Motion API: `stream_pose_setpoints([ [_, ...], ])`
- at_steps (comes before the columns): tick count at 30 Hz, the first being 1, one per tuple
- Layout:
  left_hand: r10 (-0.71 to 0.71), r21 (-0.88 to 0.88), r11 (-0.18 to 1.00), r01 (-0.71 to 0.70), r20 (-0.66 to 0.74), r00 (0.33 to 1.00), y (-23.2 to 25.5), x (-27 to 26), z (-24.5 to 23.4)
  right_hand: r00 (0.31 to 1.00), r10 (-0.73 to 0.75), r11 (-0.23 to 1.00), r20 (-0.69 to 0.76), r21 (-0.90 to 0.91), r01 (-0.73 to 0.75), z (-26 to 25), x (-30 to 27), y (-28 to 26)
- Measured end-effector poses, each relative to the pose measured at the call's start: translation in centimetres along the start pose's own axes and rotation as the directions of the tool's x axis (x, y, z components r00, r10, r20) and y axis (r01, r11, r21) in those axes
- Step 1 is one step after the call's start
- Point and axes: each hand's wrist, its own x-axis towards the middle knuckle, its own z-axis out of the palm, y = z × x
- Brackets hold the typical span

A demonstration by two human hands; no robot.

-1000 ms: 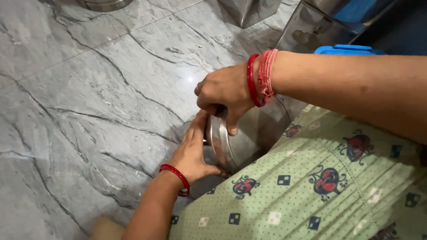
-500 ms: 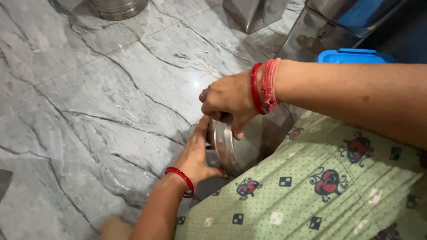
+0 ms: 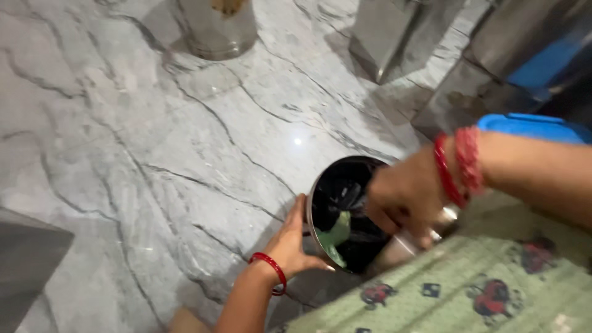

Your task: The person sits on the floor and organizes small packets and wrappers into a clear plastic container with a blue lid. They then open a metal canister, remove a black plastic bag, and place additional wrappers into it before closing the bag.

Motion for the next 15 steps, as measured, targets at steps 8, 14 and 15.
stream_pose_setpoints([
  [8, 0.197, -0.032, 0.980, -0.197, -0.010, 0.980, -1.5, 0.4, -1.8, 0.996, 0.059, 0.996, 0.067, -0.067, -0.054, 3.6, -1.0, 2.2],
  [14, -0.171, -0.161, 0.967, 0.199, 0.170, 0.970, 1.9, -0.3, -4.8, 0.995, 0.093, 0.991, 0.032, -0.101, -0.090, 3.5, -1.0, 4.5],
  [15, -0.328, -0.184, 0.911, 0.369, 0.221, 0.919, 2.7, -0.2, -5.0, 0.993, 0.114, 0.985, 0.021, -0.136, -0.111, 3.5, -0.9, 4.8],
])
